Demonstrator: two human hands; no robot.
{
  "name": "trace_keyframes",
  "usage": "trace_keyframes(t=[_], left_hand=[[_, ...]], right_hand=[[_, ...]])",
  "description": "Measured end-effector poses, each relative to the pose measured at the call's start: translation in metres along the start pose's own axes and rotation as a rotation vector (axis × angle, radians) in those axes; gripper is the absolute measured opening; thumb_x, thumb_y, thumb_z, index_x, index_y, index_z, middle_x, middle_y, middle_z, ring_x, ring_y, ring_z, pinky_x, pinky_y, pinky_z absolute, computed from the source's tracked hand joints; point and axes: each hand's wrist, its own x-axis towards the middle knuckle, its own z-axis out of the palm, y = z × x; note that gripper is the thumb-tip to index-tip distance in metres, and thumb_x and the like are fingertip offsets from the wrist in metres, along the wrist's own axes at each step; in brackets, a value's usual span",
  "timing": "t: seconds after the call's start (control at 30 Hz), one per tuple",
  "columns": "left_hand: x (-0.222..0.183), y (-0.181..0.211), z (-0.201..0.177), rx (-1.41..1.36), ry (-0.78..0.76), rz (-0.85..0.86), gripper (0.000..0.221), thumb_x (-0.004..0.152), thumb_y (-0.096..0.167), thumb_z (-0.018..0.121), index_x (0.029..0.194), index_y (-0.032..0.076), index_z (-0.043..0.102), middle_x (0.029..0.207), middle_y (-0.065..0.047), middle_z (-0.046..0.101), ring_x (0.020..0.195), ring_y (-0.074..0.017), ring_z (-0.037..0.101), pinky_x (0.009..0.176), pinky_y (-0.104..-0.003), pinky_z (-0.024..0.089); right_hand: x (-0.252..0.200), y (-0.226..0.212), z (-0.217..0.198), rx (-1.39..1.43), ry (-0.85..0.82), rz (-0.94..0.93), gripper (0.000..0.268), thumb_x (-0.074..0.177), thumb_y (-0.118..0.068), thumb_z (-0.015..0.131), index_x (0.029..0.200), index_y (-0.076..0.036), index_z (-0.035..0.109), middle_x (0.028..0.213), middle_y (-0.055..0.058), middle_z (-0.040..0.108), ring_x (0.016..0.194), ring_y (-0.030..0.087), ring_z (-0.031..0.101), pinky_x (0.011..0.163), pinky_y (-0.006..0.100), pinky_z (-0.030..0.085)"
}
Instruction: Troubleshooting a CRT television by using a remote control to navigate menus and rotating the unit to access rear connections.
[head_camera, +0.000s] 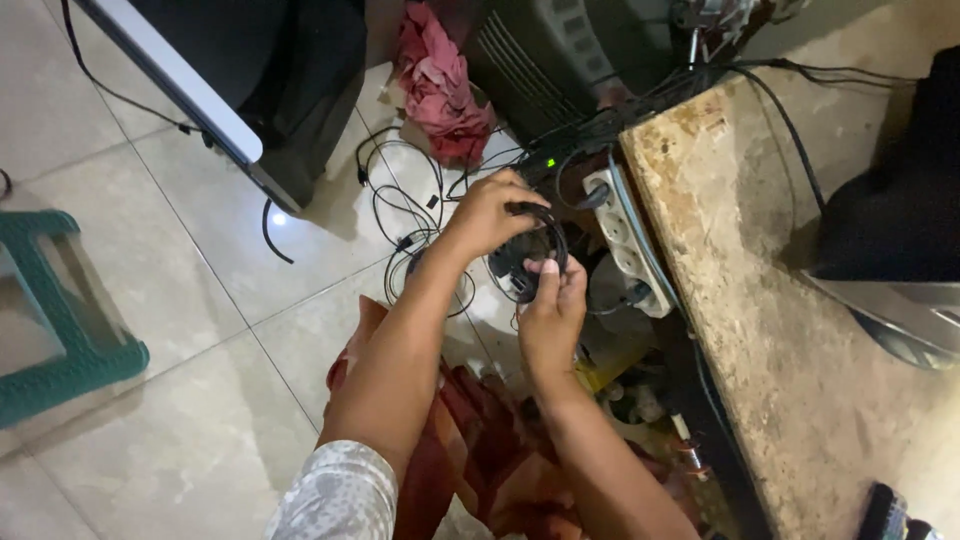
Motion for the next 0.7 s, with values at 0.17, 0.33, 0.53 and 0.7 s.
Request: trace_keyframes(t=[0.17, 0.33, 0.53, 0.7], left_hand=[[0.005, -0.013, 0.003, 0.016, -0.05, 0.11, 0.025, 0.071, 0.014, 0.085, 0.097, 0.017, 0.083, 0.098, -0.014, 0.072, 0.095, -0.0411, 0.071, 0.081, -0.046, 0.058], [0.009, 0.007, -0.007, -0.013, -0.063, 0.106, 0.024, 0.074, 0.012, 0.085, 0.098, 0.011, 0.082, 0.098, -0.014, 0.073, 0.095, -0.0406, 0.072, 0.081, -0.045, 0.059], [0.015, 0.004, -0.003, -0.026, -0.058, 0.099, 0.028, 0.074, 0.014, 0.087, 0.101, 0.011, 0.082, 0.1, -0.011, 0.072, 0.094, -0.0373, 0.072, 0.078, -0.043, 0.059], [0.014, 0.013, -0.007, -0.022, -0.082, 0.108, 0.029, 0.076, 0.014, 0.087, 0.104, 0.011, 0.081, 0.1, -0.009, 0.071, 0.092, -0.0346, 0.073, 0.074, -0.04, 0.058]], right_hand=[[-0.01, -0.001, 0.006, -0.005, 0.083, -0.026, 0.018, 0.11, -0.008, 0.048, 0.118, 0.006, 0.056, 0.094, 0.014, 0.07, 0.098, 0.023, 0.07, 0.092, 0.037, 0.056], [-0.006, -0.009, 0.011, 0.058, 0.132, -0.043, 0.021, 0.111, -0.009, 0.046, 0.122, 0.007, 0.055, 0.093, 0.012, 0.067, 0.097, 0.022, 0.07, 0.094, 0.039, 0.053], [-0.007, -0.013, 0.011, 0.066, 0.148, -0.006, 0.021, 0.111, -0.01, 0.046, 0.124, 0.005, 0.054, 0.094, 0.009, 0.067, 0.1, 0.019, 0.069, 0.092, 0.033, 0.053], [-0.005, 0.001, 0.003, 0.135, 0.11, 0.013, 0.025, 0.113, -0.014, 0.043, 0.129, 0.004, 0.051, 0.1, 0.011, 0.065, 0.108, 0.023, 0.067, 0.094, 0.04, 0.051]])
